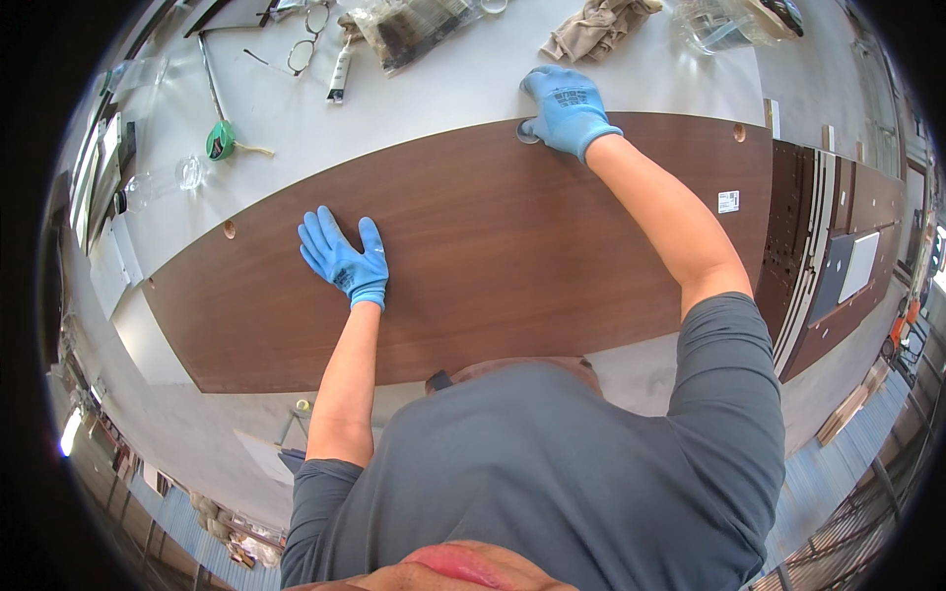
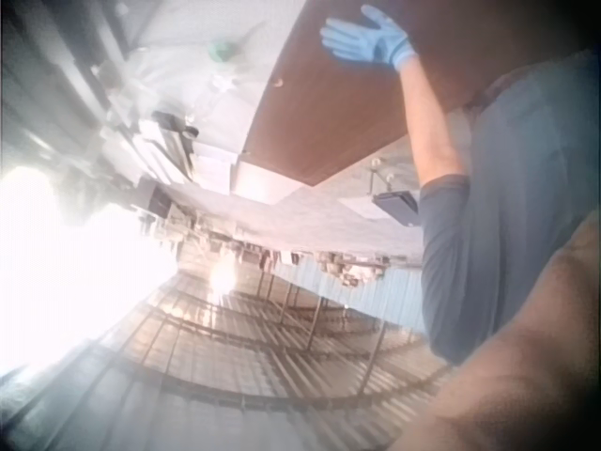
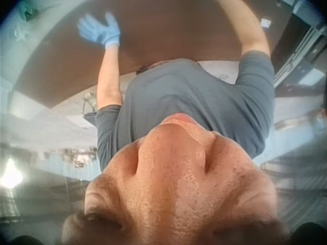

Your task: The person picks up and places several large wood panels on a workbench, wipes the workbench surface with a cloth, and then moves additional panels onto the bench. The person handles the panels one at a time and wipes the surface between moves.

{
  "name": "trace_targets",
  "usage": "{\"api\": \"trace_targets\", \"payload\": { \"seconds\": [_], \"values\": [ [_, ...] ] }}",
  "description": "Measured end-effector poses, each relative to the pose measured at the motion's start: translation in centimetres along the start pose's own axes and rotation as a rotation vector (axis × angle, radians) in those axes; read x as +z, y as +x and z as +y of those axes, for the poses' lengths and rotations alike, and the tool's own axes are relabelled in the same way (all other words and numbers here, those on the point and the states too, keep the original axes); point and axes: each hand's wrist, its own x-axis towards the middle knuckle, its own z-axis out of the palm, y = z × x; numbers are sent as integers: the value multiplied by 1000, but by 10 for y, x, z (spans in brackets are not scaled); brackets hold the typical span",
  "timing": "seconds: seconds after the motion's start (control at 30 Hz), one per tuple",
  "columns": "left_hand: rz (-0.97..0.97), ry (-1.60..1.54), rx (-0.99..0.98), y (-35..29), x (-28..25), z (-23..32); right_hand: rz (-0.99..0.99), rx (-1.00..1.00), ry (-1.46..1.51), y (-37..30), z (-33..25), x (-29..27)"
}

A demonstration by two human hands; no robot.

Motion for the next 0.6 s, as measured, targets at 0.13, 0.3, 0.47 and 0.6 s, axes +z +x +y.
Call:
{"api": "trace_targets", "payload": {
  "seconds": [0.13,0.3,0.47,0.6],
  "values": [
    [19,-16,10,2,-3,1,-157,-1,-61,15,3,-12],
    [-9,-15,-1,2,-3,0,202,15,20,82,14,-11],
    [-5,-16,1,1,-2,-1,413,67,38,142,1,8],
    [-8,-20,11,1,-2,-1,443,68,36,132,0,10]
  ]
}}
